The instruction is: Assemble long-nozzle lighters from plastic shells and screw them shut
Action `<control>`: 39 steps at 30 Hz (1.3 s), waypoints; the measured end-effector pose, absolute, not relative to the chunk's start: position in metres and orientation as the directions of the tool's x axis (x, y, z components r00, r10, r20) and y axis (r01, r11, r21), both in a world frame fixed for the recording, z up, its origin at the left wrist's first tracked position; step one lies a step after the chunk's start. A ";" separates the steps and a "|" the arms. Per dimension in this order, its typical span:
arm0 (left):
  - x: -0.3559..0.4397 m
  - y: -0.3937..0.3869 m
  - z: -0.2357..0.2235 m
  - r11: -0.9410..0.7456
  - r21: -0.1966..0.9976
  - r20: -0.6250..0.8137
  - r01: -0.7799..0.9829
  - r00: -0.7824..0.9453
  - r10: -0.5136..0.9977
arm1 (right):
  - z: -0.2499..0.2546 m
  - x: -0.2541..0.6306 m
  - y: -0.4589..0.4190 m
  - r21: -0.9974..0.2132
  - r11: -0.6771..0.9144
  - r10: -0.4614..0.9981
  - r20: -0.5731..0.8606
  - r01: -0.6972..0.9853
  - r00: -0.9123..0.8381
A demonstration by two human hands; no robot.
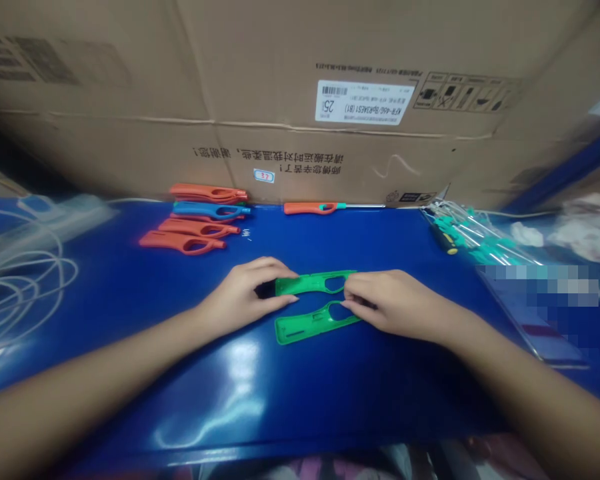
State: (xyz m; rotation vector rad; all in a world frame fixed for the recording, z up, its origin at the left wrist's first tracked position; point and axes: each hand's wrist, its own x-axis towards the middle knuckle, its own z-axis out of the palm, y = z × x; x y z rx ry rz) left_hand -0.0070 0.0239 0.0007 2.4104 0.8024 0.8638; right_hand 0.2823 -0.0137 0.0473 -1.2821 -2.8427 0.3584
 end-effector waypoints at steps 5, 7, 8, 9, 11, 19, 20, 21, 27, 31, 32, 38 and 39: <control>-0.005 0.020 0.008 -0.776 0.524 0.439 0.351 0.670 0.599 | 0.046 0.281 -0.012 -0.173 0.628 0.761 -0.064 0.758 -0.645; -0.005 0.019 0.011 -0.805 0.501 0.458 0.318 0.692 0.558 | 0.046 0.283 -0.011 -0.171 0.629 0.766 -0.030 0.758 -0.642; -0.005 0.018 0.012 -0.820 0.492 0.466 0.293 0.707 0.532 | 0.046 0.284 -0.011 -0.175 0.632 0.766 -0.013 0.755 -0.643; -0.005 0.017 0.013 -0.833 0.484 0.469 0.269 0.724 0.506 | 0.045 0.284 -0.010 -0.179 0.635 0.764 0.004 0.752 -0.645; -0.005 0.016 0.013 -0.848 0.469 0.452 0.247 0.758 0.470 | 0.043 0.285 -0.010 -0.177 0.648 0.756 0.031 0.741 -0.654; -0.005 0.016 0.013 -0.809 0.464 0.355 0.360 0.762 0.542 | 0.037 0.283 -0.007 -0.227 0.708 0.698 0.076 0.669 -0.712; -0.005 0.016 0.014 -0.806 0.463 0.357 0.368 0.755 0.550 | 0.037 0.283 -0.007 -0.229 0.707 0.699 0.079 0.670 -0.711; -0.005 0.016 0.014 -0.803 0.464 0.361 0.374 0.748 0.557 | 0.037 0.283 -0.006 -0.228 0.704 0.702 0.081 0.673 -0.707; -0.005 0.015 0.014 -0.792 0.472 0.363 0.388 0.733 0.575 | 0.034 0.281 -0.006 -0.221 0.681 0.729 0.109 0.699 -0.676; -0.006 0.016 0.011 -0.788 0.468 0.360 0.401 0.727 0.584 | 0.032 0.282 -0.005 -0.192 0.690 0.723 0.153 0.698 -0.673; -0.006 0.016 0.011 -0.786 0.468 0.360 0.404 0.726 0.586 | 0.031 0.283 -0.004 -0.183 0.693 0.721 0.162 0.697 -0.674; -0.006 0.015 0.011 -0.789 0.451 0.380 0.417 0.711 0.592 | 0.031 0.282 -0.005 -0.109 0.712 0.700 0.199 0.694 -0.686; -0.006 0.015 0.012 -0.793 0.441 0.381 0.419 0.713 0.589 | 0.032 0.281 -0.005 -0.102 0.712 0.699 0.206 0.695 -0.685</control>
